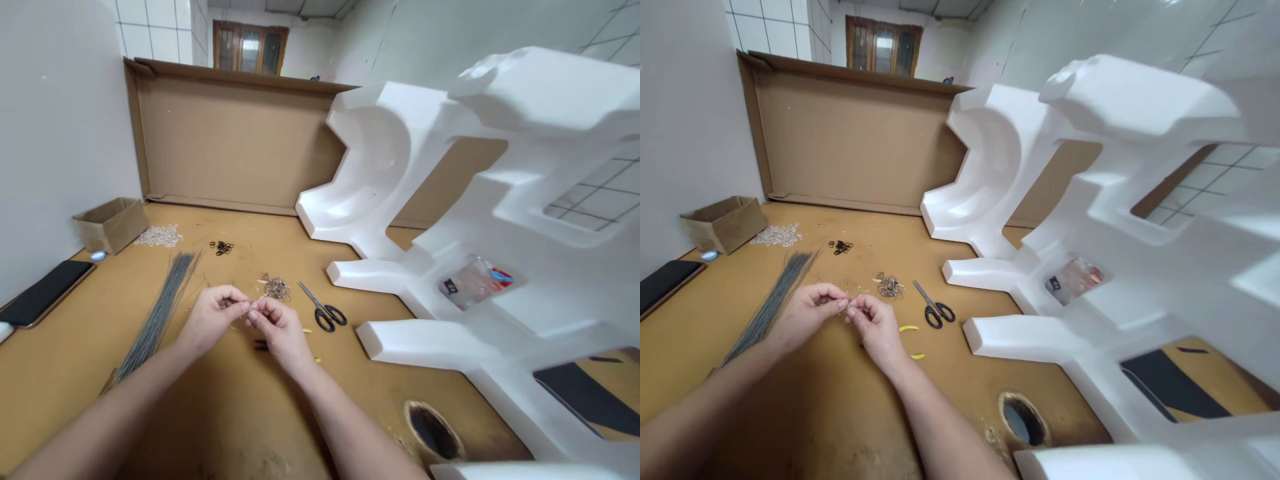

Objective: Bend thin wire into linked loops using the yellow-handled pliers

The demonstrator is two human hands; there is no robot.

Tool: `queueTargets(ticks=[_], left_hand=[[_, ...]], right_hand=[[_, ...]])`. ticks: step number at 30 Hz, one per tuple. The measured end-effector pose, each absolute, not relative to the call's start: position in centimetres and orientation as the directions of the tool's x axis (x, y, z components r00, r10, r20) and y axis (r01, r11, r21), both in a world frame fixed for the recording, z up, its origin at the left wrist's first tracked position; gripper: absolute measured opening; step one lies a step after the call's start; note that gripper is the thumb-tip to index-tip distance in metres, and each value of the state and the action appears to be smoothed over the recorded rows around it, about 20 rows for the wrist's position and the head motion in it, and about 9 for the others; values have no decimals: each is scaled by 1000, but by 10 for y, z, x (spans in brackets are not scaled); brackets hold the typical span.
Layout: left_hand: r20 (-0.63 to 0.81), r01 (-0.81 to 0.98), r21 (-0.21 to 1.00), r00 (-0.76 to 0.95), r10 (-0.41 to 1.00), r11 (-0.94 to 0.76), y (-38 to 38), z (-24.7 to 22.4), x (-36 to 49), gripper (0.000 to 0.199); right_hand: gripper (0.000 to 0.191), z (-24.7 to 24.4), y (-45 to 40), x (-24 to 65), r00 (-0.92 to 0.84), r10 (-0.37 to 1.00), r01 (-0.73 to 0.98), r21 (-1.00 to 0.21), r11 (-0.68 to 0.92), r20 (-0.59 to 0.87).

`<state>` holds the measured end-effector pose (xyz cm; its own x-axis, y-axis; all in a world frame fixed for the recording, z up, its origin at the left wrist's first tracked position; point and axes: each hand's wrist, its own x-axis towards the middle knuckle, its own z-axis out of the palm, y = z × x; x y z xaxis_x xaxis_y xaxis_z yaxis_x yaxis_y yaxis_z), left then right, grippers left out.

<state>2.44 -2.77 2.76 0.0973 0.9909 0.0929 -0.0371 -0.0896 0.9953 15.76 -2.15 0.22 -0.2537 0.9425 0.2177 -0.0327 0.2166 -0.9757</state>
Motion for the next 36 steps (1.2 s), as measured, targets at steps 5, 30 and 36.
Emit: queueTargets(ticks=[5, 30, 36], left_hand=[[33, -85, 996, 206, 978, -16, -21, 35, 19, 7], [-380, -508, 738, 230, 896, 443, -12, 13, 24, 9], [-332, -518, 790, 88, 939, 328, -11, 10, 24, 19]], right_hand=[[14, 1, -23, 158, -288, 929, 82, -961, 265, 232], [19, 0, -16, 164, -142, 977, -95, -984, 149, 162], [20, -1, -15, 163, -128, 984, -140, -985, 102, 121]])
